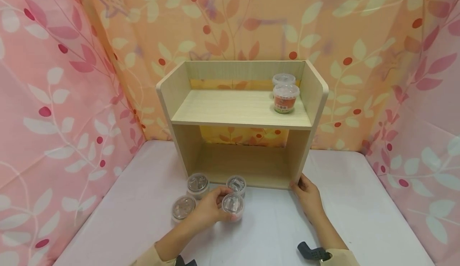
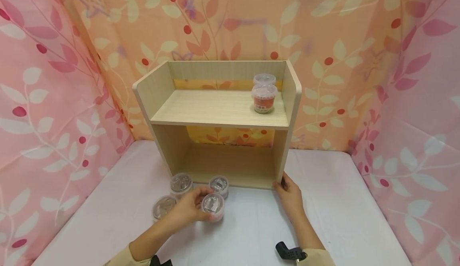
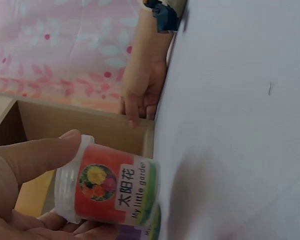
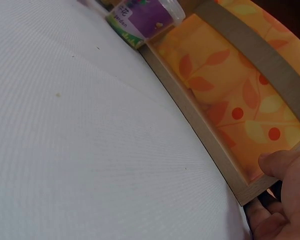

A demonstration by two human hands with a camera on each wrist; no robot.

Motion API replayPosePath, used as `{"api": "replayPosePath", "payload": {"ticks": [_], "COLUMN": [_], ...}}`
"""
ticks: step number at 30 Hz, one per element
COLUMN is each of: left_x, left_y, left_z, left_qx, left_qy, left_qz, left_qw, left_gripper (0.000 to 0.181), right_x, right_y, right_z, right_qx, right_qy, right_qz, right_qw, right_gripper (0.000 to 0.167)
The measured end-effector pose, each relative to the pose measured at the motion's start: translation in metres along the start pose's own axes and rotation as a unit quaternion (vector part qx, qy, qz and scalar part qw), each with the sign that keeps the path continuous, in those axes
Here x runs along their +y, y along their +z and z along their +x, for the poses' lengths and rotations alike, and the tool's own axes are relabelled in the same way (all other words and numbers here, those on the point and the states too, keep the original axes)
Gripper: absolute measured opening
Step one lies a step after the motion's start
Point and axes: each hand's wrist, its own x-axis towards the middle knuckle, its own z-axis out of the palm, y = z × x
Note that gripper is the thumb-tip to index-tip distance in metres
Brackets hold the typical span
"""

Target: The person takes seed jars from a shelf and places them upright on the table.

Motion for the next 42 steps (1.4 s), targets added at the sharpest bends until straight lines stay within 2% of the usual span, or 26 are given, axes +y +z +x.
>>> {"api": "replayPosePath", "payload": {"ticks": [9,23,28,34,37,42], "left_x": [-0.012,-0.015,-0.016,-0.016,-0.014,-0.001], "left_y": [0.000,0.002,0.003,0.001,0.000,-0.006], "left_z": [0.003,0.005,0.005,0.004,0.003,-0.002], "left_qx": [-0.011,-0.016,-0.018,-0.018,-0.022,-0.017], "left_qy": [-0.007,-0.010,0.005,0.026,0.034,0.047], "left_qz": [0.028,0.034,0.075,0.134,0.136,0.109], "left_qw": [0.9995,0.9992,0.9970,0.9904,0.9899,0.9928], "left_gripper": [0.070,0.072,0.075,0.075,0.075,0.076], "right_x": [0.003,0.002,0.000,0.002,0.003,0.002], "right_y": [-0.001,0.001,0.000,0.001,0.001,0.001], "right_z": [0.001,0.002,0.001,0.002,0.002,0.002], "right_qx": [0.000,0.006,0.009,0.007,0.006,0.006], "right_qy": [0.009,0.000,-0.001,0.005,0.006,0.006], "right_qz": [-0.010,0.007,0.000,-0.004,-0.004,-0.012], "right_qw": [0.9999,1.0000,1.0000,1.0000,1.0000,0.9999], "right_gripper": [0.067,0.065,0.064,0.064,0.065,0.066]}}
